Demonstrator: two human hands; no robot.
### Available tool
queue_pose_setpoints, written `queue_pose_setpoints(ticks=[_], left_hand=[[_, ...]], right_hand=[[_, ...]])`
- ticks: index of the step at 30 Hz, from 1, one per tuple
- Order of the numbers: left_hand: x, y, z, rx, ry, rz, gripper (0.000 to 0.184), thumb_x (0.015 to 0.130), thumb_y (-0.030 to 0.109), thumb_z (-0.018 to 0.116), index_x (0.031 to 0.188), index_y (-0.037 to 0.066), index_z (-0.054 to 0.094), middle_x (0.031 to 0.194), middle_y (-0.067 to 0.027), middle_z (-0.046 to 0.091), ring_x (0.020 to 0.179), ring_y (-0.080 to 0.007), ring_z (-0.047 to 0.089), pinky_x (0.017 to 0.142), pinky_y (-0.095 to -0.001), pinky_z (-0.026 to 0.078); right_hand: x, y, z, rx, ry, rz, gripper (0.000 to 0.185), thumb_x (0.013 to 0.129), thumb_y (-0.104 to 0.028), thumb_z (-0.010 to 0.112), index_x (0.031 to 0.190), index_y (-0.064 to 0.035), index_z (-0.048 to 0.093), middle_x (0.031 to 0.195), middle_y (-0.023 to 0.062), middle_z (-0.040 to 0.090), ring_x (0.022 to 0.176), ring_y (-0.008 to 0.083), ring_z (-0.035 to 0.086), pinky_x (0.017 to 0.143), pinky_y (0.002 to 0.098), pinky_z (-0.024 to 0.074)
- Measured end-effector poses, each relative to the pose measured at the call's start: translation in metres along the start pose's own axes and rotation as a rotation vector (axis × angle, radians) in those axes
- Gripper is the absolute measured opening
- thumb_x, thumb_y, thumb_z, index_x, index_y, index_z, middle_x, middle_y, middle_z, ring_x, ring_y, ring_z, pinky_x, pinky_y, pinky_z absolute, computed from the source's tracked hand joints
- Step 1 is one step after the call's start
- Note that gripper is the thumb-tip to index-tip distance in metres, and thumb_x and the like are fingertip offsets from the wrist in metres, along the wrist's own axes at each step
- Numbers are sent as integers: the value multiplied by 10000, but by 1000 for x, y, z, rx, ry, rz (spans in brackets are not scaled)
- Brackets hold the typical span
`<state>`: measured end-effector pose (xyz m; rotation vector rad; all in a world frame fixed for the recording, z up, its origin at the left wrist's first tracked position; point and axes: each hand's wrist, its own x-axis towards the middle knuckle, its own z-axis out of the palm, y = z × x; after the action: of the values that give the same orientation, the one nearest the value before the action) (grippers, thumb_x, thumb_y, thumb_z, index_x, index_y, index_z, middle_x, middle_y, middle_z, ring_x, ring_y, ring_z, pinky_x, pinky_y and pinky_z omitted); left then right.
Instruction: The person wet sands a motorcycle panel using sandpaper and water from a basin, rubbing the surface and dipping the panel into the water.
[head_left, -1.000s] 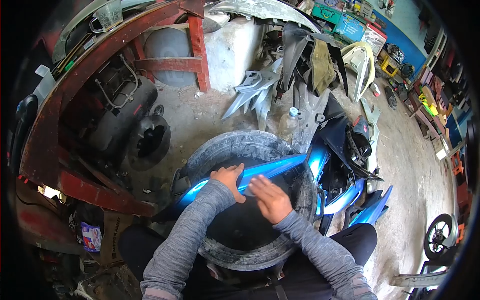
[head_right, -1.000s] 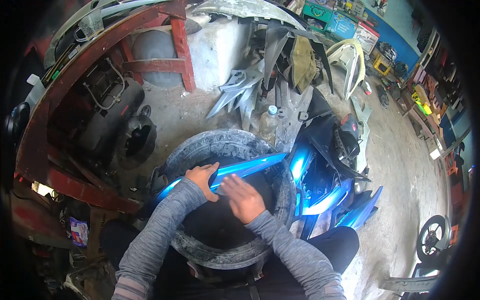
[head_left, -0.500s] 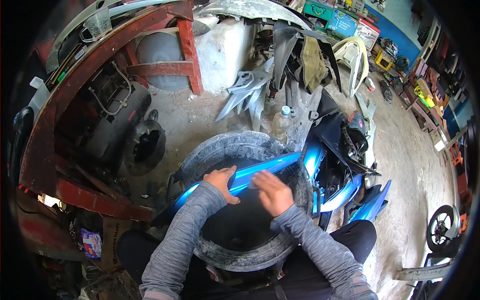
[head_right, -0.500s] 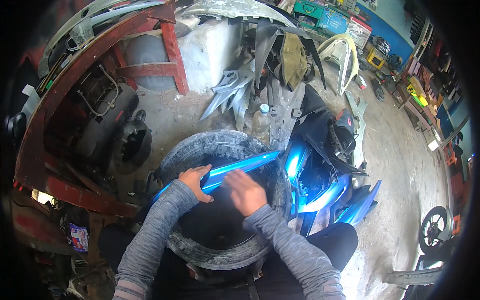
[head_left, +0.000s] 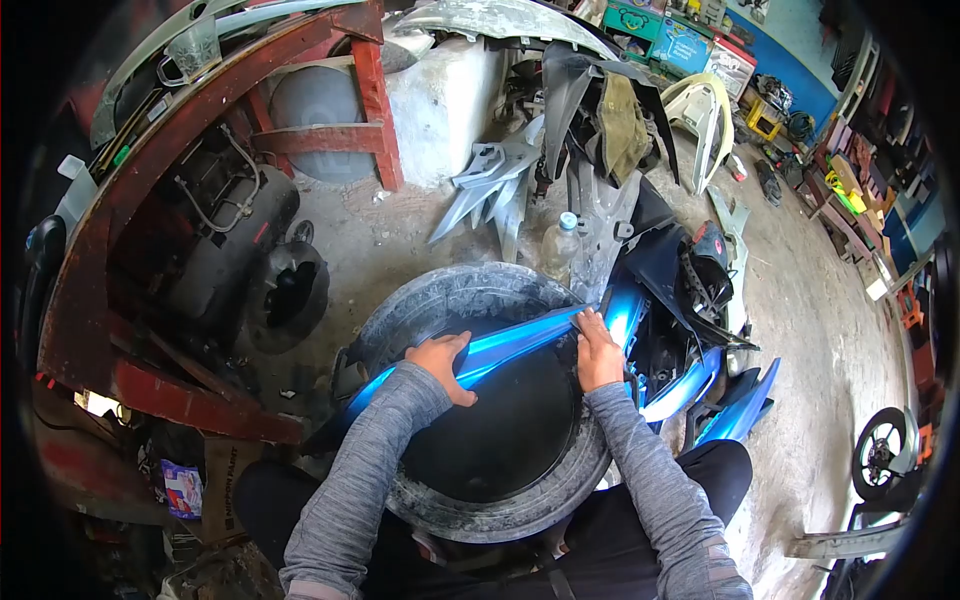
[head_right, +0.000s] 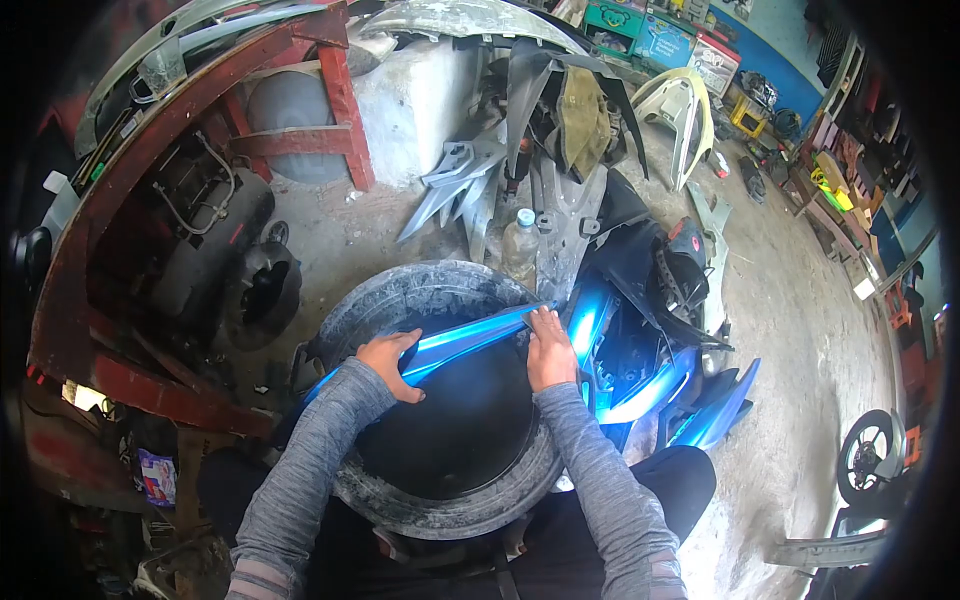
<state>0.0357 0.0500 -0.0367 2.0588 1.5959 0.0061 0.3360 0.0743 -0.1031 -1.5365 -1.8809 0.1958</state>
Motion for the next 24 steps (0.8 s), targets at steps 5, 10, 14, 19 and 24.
queue_pose_setpoints(ticks=[5,10,14,19,24], left_hand=[[-2,5,-4,13,-8,-41,1064,636,428,848,1535,110,375,1513,-147,467,1377,-308,469,1154,-509,342],[-5,4,0,45,74,-46,1121,555,477,873,1521,151,407,1457,-165,509,1335,-357,495,1111,-506,388],[-19,16,-12,201,283,-51,1106,571,449,887,1517,191,375,1295,-136,541,1208,-320,552,1015,-507,429],[-42,51,-50,143,462,-74,1051,612,427,882,1506,205,377,1213,-142,551,1132,-335,576,949,-482,451],[-62,94,-109,3,689,-73,1031,578,468,899,1451,141,460,1141,-169,593,1043,-376,643,906,-456,518]], right_hand=[[-19,-38,3,40,-35,-100,388,878,-60,587,1262,-35,639,1376,176,599,1339,367,512,1107,504,397],[-27,-84,-17,310,-87,-217,317,877,-28,575,1176,-13,679,1246,185,668,1240,382,590,1042,461,471],[-23,-98,-30,471,8,-77,258,893,-20,559,1109,8,698,1136,198,703,1138,381,650,988,419,513],[-15,-87,-28,606,1,272,238,927,-71,577,1112,-17,716,881,143,723,796,164,679,757,308,515],[-7,-88,-36,548,-40,236,248,934,-95,573,1127,-37,718,880,149,719,784,161,674,757,305,516]])
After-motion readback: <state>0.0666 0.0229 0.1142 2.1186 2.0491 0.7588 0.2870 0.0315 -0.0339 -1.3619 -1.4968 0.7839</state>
